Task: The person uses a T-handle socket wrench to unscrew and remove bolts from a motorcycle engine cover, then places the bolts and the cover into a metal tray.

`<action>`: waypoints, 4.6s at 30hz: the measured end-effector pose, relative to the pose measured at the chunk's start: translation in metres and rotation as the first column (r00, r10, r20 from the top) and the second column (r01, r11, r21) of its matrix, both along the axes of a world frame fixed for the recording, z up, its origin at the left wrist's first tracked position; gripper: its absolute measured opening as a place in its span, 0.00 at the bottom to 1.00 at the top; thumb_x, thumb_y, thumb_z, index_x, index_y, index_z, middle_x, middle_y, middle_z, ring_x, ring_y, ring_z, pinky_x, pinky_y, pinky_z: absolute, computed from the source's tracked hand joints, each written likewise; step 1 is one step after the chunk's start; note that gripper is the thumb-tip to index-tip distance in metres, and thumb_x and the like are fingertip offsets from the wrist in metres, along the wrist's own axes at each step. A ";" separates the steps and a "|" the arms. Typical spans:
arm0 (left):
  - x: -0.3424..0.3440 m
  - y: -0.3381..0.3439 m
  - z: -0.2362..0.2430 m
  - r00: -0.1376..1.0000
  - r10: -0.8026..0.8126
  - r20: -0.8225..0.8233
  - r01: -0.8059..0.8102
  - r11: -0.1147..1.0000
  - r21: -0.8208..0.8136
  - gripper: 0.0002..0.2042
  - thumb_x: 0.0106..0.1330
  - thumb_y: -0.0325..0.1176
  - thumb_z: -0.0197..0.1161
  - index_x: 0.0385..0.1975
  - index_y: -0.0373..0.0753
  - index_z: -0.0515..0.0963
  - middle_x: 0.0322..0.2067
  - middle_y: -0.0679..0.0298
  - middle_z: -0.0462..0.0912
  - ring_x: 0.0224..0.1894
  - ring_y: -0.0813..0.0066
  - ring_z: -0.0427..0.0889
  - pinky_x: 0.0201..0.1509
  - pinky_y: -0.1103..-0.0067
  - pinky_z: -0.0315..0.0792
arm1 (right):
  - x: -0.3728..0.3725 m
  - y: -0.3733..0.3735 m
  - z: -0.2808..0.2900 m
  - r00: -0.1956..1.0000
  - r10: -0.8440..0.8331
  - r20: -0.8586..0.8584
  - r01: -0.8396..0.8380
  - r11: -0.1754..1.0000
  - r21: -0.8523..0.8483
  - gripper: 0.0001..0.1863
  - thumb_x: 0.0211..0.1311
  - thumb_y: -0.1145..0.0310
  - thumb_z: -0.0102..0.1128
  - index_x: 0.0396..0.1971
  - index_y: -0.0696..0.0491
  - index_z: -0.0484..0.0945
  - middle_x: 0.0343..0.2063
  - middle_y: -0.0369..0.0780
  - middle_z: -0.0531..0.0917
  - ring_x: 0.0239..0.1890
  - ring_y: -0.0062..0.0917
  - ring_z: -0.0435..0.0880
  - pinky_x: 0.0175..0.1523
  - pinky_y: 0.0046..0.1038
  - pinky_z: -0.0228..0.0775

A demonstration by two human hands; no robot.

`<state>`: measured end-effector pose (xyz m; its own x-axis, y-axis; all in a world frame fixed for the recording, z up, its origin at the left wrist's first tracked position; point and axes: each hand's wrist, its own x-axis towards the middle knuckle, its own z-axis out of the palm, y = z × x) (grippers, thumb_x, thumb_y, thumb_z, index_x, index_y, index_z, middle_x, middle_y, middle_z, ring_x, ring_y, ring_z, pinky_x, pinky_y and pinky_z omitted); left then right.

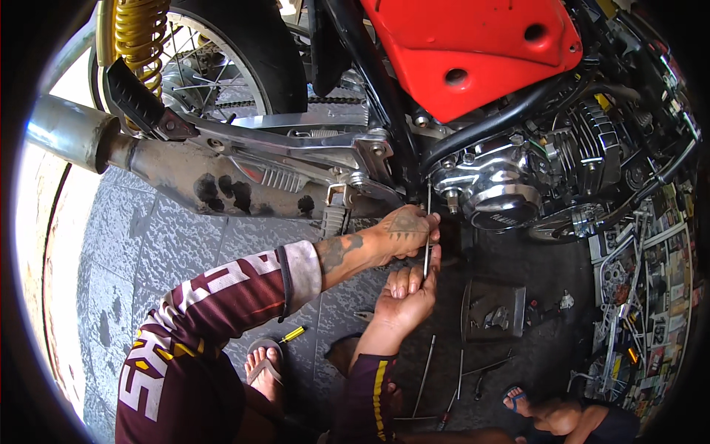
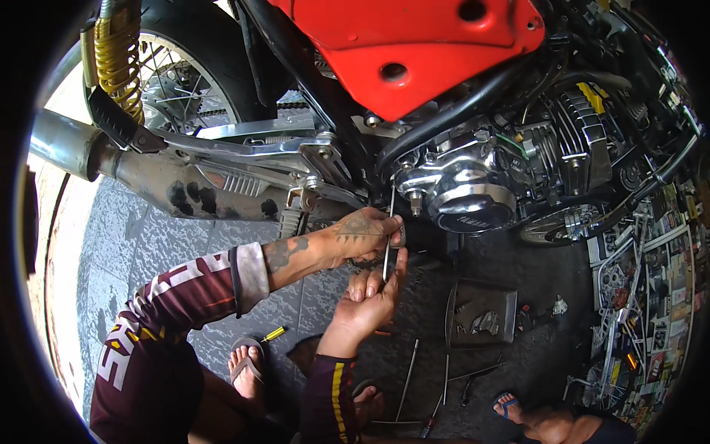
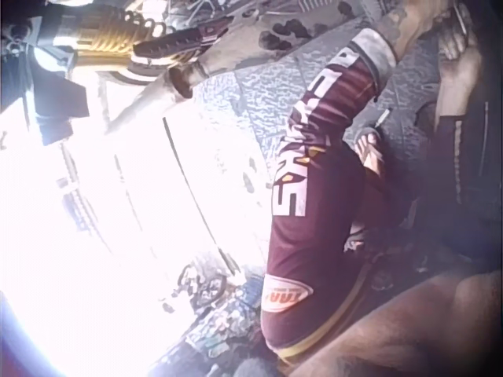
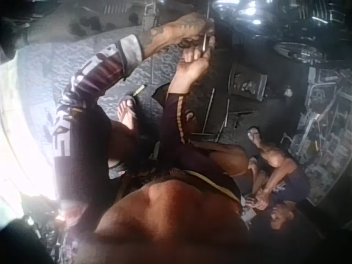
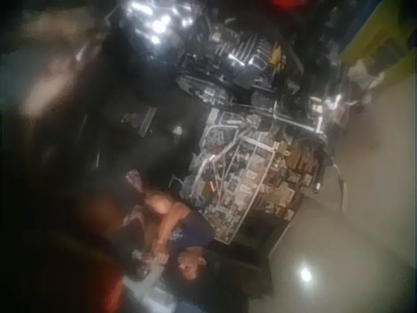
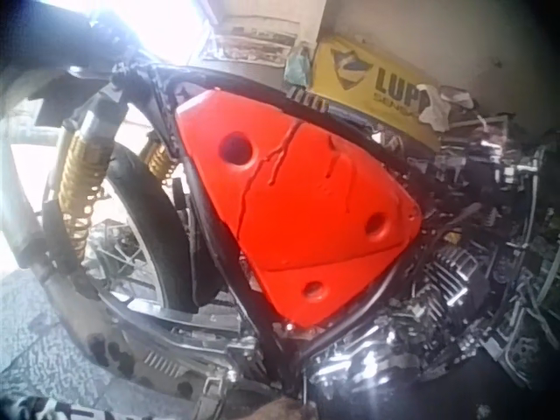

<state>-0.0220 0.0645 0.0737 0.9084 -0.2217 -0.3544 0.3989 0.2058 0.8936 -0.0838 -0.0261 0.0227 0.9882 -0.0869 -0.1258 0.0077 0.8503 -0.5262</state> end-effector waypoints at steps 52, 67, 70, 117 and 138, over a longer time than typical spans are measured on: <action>0.000 0.000 -0.004 0.997 0.056 0.049 -0.054 0.998 -0.045 0.17 0.69 0.45 0.46 0.23 0.40 0.70 0.11 0.74 0.62 0.09 0.86 0.55 0.11 0.84 0.47 | -0.001 -0.008 0.019 0.998 -0.058 0.023 0.062 0.949 -0.308 0.17 0.70 0.61 0.39 0.47 0.56 0.71 0.13 0.28 0.61 0.10 0.11 0.56 0.15 0.13 0.50; 0.002 -0.002 -0.002 0.991 0.126 0.054 -0.127 0.992 0.022 0.17 0.70 0.45 0.45 0.24 0.39 0.70 0.11 0.73 0.61 0.09 0.85 0.55 0.11 0.83 0.47 | 0.001 -0.036 0.005 0.965 0.212 0.154 0.061 0.390 -0.919 0.15 0.69 0.62 0.43 0.33 0.57 0.74 0.17 0.32 0.69 0.14 0.09 0.62 0.18 0.14 0.51; 0.000 0.001 -0.004 0.992 0.119 0.048 -0.118 0.993 -0.030 0.17 0.70 0.44 0.46 0.24 0.38 0.70 0.11 0.73 0.61 0.10 0.85 0.55 0.12 0.83 0.47 | 0.000 -0.025 0.000 0.971 0.118 0.209 0.134 0.454 -0.881 0.16 0.69 0.62 0.42 0.26 0.57 0.70 0.15 0.32 0.68 0.13 0.11 0.63 0.17 0.15 0.51; 0.012 -0.003 -0.005 0.989 0.108 0.100 -0.117 0.988 0.096 0.18 0.68 0.47 0.48 0.25 0.37 0.73 0.13 0.71 0.64 0.13 0.83 0.59 0.15 0.83 0.53 | 0.043 -0.054 -0.006 0.673 0.421 0.608 0.513 0.328 -0.794 0.20 0.66 0.59 0.46 0.18 0.57 0.65 0.15 0.36 0.67 0.14 0.21 0.67 0.21 0.22 0.59; 0.013 -0.005 -0.009 0.990 0.113 0.090 -0.117 0.993 0.034 0.19 0.68 0.45 0.46 0.22 0.40 0.73 0.10 0.70 0.64 0.09 0.81 0.61 0.13 0.80 0.53 | 0.003 -0.012 0.010 0.985 0.171 -0.006 -0.170 0.983 0.068 0.21 0.66 0.56 0.41 0.15 0.51 0.64 0.09 0.31 0.59 0.09 0.15 0.55 0.12 0.17 0.45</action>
